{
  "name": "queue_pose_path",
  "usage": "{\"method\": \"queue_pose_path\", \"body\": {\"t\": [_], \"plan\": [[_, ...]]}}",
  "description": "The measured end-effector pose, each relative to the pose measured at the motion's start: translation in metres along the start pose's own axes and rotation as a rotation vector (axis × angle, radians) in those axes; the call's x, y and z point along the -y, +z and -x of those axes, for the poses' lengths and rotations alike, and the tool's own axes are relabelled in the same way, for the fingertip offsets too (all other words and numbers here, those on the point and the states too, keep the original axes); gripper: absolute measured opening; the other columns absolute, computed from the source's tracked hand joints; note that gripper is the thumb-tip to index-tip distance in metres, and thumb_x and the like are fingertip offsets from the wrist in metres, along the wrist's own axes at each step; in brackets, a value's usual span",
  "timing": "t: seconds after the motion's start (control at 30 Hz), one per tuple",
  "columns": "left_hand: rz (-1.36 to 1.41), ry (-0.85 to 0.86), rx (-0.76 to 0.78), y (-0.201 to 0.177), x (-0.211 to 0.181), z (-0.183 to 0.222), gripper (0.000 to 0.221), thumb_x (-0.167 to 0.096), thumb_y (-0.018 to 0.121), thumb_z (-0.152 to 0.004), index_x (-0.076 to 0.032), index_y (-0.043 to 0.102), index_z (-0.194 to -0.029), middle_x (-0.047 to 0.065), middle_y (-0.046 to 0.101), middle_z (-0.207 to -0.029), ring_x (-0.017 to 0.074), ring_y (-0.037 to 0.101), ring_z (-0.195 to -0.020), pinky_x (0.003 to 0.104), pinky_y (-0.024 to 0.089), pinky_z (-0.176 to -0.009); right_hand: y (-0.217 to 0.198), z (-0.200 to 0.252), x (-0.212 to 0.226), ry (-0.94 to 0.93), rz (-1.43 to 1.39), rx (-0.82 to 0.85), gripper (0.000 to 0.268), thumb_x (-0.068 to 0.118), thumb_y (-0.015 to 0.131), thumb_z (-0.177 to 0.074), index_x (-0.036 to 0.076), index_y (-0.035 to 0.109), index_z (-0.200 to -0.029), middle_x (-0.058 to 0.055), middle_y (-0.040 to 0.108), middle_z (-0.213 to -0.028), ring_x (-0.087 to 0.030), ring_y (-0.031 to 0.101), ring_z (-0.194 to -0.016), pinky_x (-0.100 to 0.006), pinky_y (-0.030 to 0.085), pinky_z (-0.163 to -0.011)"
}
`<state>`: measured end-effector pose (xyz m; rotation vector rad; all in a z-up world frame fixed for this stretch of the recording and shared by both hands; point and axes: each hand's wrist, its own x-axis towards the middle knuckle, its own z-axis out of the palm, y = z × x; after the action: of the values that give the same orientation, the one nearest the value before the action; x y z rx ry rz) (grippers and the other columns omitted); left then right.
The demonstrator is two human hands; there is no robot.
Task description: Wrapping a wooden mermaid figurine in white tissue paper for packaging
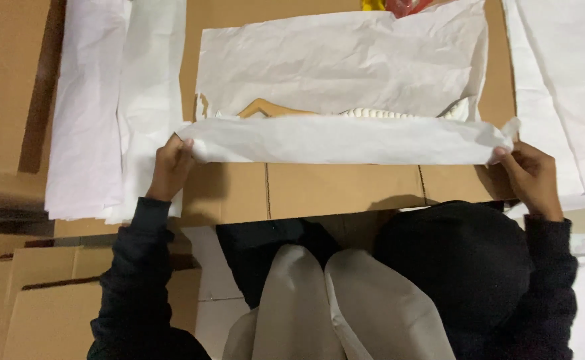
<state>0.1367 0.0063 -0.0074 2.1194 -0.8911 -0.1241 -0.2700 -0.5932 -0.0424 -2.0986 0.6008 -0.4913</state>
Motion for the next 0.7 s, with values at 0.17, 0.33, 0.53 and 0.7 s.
{"method": "queue_pose_path", "body": {"t": [0.17,0.33,0.53,0.7], "plan": [[0.372,-0.155,-0.069,0.009,-0.028,-0.031,0.051,-0.039,0.049,-0.104,-0.002,0.057,-0.139,0.012,0.064,-0.135,0.0218,0.060,-0.124,0.031,0.046,-0.101,0.006,-0.020,0.018,-0.010,-0.088,-0.013,0.022,0.016,0.062,-0.118,0.000,0.055,-0.130,-0.018,0.068,-0.102,-0.016,0.056,-0.092,-0.031,0.048,-0.074],[0.411,-0.103,-0.072,0.013,-0.032,-0.035,0.037,-0.029,0.051,-0.108,-0.001,0.060,-0.132,0.007,0.060,-0.125,0.0185,0.058,-0.119,0.028,0.044,-0.102,0.009,-0.035,0.005,-0.018,-0.149,-0.023,0.014,0.013,0.063,-0.115,0.002,0.060,-0.124,-0.009,0.067,-0.110,-0.012,0.056,-0.097,-0.026,0.044,-0.077],[0.225,-0.125,-0.167,0.017,-0.053,-0.031,0.028,-0.029,0.046,-0.109,-0.004,0.058,-0.112,0.006,0.055,-0.110,0.0186,0.053,-0.106,0.030,0.039,-0.094,0.012,-0.039,0.025,0.008,-0.161,-0.021,0.013,0.017,0.063,-0.114,0.005,0.067,-0.116,0.000,0.067,-0.112,-0.007,0.056,-0.104,-0.025,0.043,-0.087],[0.189,-0.163,-0.195,0.020,-0.047,-0.029,0.032,-0.030,0.042,-0.107,-0.004,0.058,-0.115,0.005,0.060,-0.105,0.0186,0.053,-0.099,0.031,0.042,-0.087,0.019,-0.050,0.047,0.041,-0.371,0.015,0.025,0.013,0.065,-0.106,0.008,0.064,-0.130,-0.003,0.067,-0.127,-0.010,0.060,-0.114,-0.024,0.047,-0.098]]}}
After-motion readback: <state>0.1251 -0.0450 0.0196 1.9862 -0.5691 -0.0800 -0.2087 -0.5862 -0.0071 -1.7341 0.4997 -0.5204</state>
